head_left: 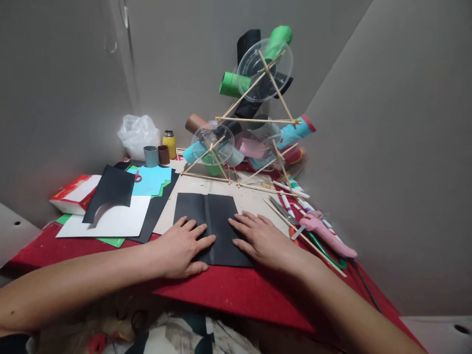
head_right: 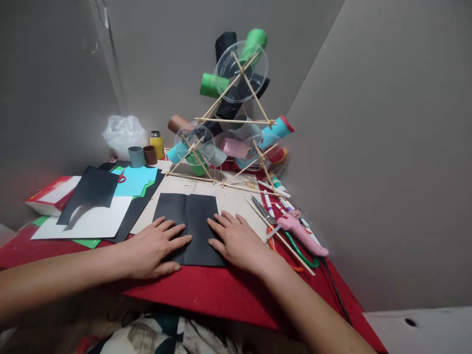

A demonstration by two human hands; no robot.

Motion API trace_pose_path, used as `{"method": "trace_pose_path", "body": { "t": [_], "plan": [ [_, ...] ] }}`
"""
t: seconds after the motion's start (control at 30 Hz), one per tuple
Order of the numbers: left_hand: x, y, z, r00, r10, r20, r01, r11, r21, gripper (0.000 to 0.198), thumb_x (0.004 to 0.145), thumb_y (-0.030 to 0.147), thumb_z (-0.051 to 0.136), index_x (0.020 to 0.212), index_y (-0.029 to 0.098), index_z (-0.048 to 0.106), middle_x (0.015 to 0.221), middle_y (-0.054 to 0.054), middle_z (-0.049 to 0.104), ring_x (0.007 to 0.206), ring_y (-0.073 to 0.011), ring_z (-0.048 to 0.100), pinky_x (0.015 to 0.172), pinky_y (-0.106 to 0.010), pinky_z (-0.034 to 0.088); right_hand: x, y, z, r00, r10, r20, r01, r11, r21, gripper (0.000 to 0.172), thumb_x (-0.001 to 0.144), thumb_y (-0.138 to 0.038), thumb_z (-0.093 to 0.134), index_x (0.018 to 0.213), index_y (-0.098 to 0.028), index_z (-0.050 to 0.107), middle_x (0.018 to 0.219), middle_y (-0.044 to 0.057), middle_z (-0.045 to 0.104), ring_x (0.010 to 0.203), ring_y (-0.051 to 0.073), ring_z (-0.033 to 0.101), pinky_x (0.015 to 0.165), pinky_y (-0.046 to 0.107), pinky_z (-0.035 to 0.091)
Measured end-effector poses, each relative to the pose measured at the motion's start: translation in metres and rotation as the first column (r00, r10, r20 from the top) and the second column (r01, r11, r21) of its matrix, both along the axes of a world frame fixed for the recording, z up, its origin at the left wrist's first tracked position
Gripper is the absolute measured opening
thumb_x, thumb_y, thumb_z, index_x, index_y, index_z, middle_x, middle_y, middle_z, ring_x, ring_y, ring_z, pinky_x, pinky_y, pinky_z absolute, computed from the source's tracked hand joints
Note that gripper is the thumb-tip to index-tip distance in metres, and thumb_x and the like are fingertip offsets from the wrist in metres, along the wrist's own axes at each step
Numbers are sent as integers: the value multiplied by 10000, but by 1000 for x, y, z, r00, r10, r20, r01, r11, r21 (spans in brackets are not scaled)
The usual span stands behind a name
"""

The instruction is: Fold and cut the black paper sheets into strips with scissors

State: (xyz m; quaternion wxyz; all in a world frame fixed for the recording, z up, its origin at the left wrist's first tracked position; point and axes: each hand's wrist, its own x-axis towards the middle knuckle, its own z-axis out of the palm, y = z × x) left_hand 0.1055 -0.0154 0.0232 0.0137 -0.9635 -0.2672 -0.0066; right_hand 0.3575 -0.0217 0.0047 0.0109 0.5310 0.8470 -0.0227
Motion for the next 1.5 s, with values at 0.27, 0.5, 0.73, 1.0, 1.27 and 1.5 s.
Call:
{"method": "trace_pose_path", "body": {
  "t": [0.27,0.5,0.73,1.0,1.27,1.5],
  "plan": [
    [-6,4,-7,1000,-6,-6,6,995,-96,651,854,548,470,1415,225,394,1443,-168,406,1260,-376,413,993,-522,378,-17,26,-8,988,71,-140,-72,997,-7,621,952,-492,346,1448,-117,350,1514,200,280,1392,297,268,1102,485,285],
    [-6,11,-9,1000,0,24,4,984,-181,683,839,574,481,1424,235,386,1453,-169,391,1288,-392,383,1027,-549,337,-27,40,-23,995,67,-79,-60,995,84,635,944,-506,359,1442,-112,351,1503,203,302,1396,314,252,1107,565,202],
    [-12,18,-1,1000,-8,17,12,954,-299,728,813,588,523,1438,253,362,1495,-140,340,1337,-401,322,1056,-554,308,-30,39,-21,986,91,-140,-84,995,58,611,942,-498,377,1457,-172,332,1528,163,263,1412,290,212,1116,535,207],
    [19,80,16,990,40,138,8,943,-334,676,933,541,341,1480,161,227,1553,-111,213,1420,-236,210,1141,-411,216,-31,40,-21,982,72,-173,-62,996,64,629,931,-521,374,1444,-160,355,1525,174,268,1405,328,220,1099,593,190],
    [49,122,-26,993,81,81,-42,915,-400,697,946,575,141,1502,155,122,1573,-95,124,1447,-209,71,1167,-432,60,-35,39,-18,965,116,-237,-110,993,37,797,887,-614,393,1458,-66,303,1539,221,167,1424,336,132,1138,530,132],
    [65,117,4,998,61,-23,-65,933,-353,701,937,590,143,1493,167,182,1570,-102,131,1447,-237,51,1152,-478,61,-36,38,-14,946,139,-293,-124,990,70,799,876,-618,405,1452,-70,319,1505,202,298,1412,325,198,1136,518,140]
  ]
}}
